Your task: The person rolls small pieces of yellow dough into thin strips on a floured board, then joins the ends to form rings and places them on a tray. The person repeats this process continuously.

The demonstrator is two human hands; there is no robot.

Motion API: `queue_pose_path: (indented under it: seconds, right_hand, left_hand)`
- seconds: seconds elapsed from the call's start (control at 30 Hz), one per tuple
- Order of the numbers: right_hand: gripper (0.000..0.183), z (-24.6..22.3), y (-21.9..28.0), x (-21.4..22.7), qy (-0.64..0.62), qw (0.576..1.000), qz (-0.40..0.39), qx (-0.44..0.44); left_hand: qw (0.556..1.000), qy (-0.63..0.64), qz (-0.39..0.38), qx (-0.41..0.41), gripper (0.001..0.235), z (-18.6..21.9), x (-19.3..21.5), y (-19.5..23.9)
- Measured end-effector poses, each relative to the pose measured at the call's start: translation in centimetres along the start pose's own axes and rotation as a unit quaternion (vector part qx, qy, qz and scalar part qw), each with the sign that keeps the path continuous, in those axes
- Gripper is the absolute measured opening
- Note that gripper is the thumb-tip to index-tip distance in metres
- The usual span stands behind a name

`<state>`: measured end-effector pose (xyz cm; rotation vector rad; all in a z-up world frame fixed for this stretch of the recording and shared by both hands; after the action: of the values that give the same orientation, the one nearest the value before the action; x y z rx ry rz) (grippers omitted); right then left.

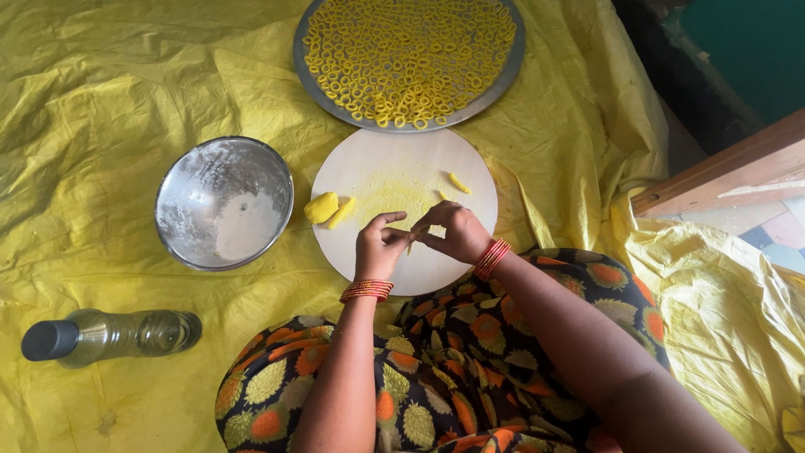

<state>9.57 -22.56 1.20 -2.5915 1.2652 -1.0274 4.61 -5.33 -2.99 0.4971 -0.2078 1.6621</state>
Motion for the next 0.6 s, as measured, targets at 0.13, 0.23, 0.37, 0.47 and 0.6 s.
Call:
queue_pose_path:
  seconds: [0.13, 0.23, 0.37, 0.47, 0.6]
  right_hand:
    - [0.012, 0.3, 0.1, -0.6, 0.024, 0.999, -0.018, -0.033]
    - [0.011, 0.9, 0.1, -1.0, 0.025, 0.999, -0.018, -0.045]
    - [0.016, 2.2, 0.2, -0.6, -0.042, 0.996, 0.014, -0.079]
    - [0.020, 3.3, 0.2, -0.2, -0.078, 0.988, 0.037, -0.130]
    - [0.022, 4.2, 0.2, 0.3, -0.158, 0.970, 0.055, -0.176]
  left_hand:
    - [0.997, -0.068, -0.013, -0.030, 0.032, 0.0, -0.1, 0.0]
    - [0.992, -0.121, -0.012, -0.040, 0.028, -0.5, 0.0, -0.1]
    - [0.985, -0.165, -0.033, 0.030, 0.027, -2.5, -0.1, -0.9]
    - [0.975, -0.211, -0.039, 0.062, 0.027, -4.4, -1.4, -1.8]
    - [0.968, -0.225, -0.067, 0.092, 0.027, -7.4, -4.3, -3.3]
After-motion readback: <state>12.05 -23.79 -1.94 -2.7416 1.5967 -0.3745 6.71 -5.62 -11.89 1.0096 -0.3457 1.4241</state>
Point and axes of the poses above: each hand's wrist, its own y-axis away from the middle knuckle, its own x-axis out of the back of the hand, z = x × y, the point moved 4 cm from there along -y, towards the middle knuckle, and after that the axes turned 12 degrees about -y, right-handed, at the moved point
